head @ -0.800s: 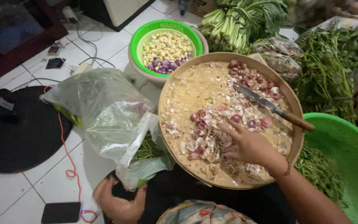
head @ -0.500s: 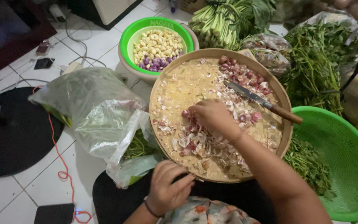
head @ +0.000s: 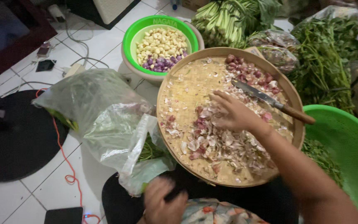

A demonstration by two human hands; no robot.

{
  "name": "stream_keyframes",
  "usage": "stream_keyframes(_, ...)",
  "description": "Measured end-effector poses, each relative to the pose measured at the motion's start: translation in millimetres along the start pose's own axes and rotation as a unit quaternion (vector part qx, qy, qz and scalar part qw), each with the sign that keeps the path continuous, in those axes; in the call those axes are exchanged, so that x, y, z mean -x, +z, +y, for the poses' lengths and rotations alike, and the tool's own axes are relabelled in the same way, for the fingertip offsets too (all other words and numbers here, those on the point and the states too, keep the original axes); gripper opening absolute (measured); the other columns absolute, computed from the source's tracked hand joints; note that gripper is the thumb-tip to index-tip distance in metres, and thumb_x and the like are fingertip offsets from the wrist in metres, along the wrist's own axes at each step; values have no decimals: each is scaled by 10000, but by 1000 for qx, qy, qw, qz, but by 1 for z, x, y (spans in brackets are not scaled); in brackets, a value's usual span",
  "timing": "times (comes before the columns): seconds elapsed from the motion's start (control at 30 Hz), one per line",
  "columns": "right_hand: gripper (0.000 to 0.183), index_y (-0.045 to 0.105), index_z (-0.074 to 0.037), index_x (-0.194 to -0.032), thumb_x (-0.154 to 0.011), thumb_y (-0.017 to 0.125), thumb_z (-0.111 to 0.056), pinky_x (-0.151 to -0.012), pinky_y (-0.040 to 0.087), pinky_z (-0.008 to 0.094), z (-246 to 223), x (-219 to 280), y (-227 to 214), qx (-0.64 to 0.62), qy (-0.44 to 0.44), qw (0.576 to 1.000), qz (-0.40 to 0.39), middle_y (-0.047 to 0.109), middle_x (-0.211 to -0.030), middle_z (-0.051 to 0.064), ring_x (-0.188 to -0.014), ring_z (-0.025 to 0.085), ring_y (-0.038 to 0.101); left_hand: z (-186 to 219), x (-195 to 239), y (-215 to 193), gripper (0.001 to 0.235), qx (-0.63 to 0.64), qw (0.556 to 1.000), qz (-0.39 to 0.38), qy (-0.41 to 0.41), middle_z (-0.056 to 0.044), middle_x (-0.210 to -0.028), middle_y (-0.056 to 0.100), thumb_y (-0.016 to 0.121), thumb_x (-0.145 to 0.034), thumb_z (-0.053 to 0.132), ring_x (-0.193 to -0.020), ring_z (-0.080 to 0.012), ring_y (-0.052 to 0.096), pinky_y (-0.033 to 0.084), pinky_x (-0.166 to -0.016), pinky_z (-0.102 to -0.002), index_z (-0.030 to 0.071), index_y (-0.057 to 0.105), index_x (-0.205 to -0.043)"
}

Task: The person sits on the floor and peels small red onions using a knife over a woven tray. They trim the ends and remove the outer skins, placing the peeled onions into a green bowl nearby.

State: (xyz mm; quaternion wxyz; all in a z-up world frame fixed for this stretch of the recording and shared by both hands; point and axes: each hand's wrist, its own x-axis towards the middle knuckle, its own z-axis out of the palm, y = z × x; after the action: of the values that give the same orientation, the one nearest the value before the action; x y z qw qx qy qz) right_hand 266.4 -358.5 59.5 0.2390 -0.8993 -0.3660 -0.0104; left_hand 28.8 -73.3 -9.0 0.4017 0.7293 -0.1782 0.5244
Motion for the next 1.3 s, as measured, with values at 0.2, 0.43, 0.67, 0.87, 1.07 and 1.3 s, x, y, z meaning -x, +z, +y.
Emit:
stream_keyframes(0.2, 1266, 154, -310, -1637, -617, 667, -856, -1208, -1, 598, -35, 33, 7, 204, -3, 946, -253, -11, -1721, 152, -1525, 401, -68, -19, -12, -54, 925, -235, 968, 89, -2, -299, -1326, 425, 851, -708, 394, -1269, -431, 415, 368, -1094, -560, -20, 384, -1390)
stream_keyframes(0.43, 884, 470, -313, -1507, -754, 748, -683, -1196, 135, 632, -64, 10, 43, 123, -88, 973, -172, 295, -1639, 159, -1429, 365, 349, -11, -31, -42, 723, -113, 958, -3, -265, -261, -1311, 500, 792, -830, 108, -1199, -365, 545, 492, -1041, -405, -62, 441, -1438)
stream_keyframes(0.67, 609, 678, -187, -1246, -705, 866, -396, -872, 536, 431, -55, 12, 61, 74, -72, 992, -68, 646, -1227, 131, -1049, 334, 650, -31, -30, -40, 457, -97, 964, -13, -248, -224, -1232, 693, 732, -896, 1, -1065, -297, 716, 554, -946, -360, -66, 573, -1320)
stream_keyframes(0.87, 535, 687, -124, -1200, -710, 864, -245, -831, 572, 392, -32, 15, 58, 1, -43, 998, 34, 718, -1095, 119, -980, 313, 702, -38, -37, -43, 313, 24, 945, 15, -325, -141, -1101, 772, 634, -926, 0, -871, -120, 703, 550, -764, -227, -30, 664, -1237)
stream_keyframes(1.07, 520, 699, -98, -1157, -671, 856, -197, -835, 573, 395, -58, -5, 42, -25, -23, 999, 36, 717, -1067, 126, -972, 300, 707, -51, -49, -42, 314, 99, 929, 55, -352, -88, -1103, 764, 591, -960, -61, -874, -79, 649, 515, -784, -205, -6, 704, -1248)
stream_keyframes(1.3, 425, 710, -110, -1119, -710, 805, -170, -837, 575, 402, -145, -65, 92, -126, -108, 984, -63, 728, -1012, 117, -958, 314, 721, -55, -74, -40, 324, 141, 921, 55, -360, -107, -1100, 773, 616, -924, -81, -902, -120, 677, 545, -801, -240, -18, 715, -1226)
